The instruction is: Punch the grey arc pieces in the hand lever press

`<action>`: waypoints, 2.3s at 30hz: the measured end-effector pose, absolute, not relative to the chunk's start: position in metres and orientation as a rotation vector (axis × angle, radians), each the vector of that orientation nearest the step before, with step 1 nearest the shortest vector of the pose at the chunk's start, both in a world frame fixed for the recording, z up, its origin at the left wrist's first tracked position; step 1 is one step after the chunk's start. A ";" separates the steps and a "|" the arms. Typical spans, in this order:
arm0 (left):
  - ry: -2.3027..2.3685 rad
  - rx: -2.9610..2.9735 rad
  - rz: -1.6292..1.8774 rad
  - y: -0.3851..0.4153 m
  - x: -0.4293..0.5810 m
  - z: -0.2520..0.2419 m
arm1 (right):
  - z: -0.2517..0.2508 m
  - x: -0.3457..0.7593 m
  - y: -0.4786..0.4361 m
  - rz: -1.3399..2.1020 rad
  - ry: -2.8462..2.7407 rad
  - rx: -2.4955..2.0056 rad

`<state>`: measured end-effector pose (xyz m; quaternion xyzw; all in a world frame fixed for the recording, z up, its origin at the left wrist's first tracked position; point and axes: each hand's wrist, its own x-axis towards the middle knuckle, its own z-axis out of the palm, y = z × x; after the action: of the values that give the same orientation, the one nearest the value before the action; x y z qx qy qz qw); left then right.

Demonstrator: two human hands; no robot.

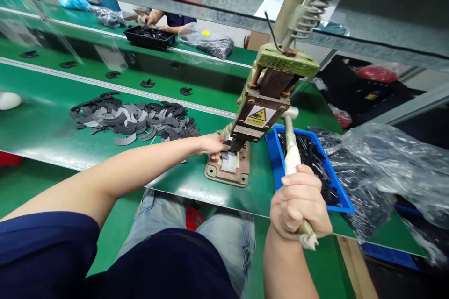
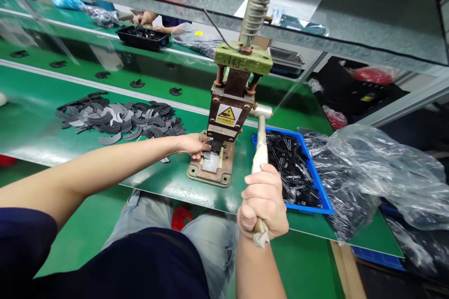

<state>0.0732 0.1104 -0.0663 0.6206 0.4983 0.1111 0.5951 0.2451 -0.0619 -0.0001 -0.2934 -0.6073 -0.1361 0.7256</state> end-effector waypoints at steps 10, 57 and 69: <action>0.975 2.044 0.450 0.102 -0.041 -0.016 | 0.003 0.249 -0.066 -0.256 -1.362 -0.685; 1.032 1.478 0.622 0.076 -0.006 -0.080 | 0.002 0.243 -0.059 -0.301 -1.297 -0.643; 0.932 1.402 0.599 0.112 0.041 -0.086 | 0.003 0.243 -0.061 -0.292 -1.307 -0.668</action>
<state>0.0406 0.1115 -0.0858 0.6112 0.4065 0.2611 0.6268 0.2426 -0.0611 0.0032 -0.3038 -0.5941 -0.1329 0.7329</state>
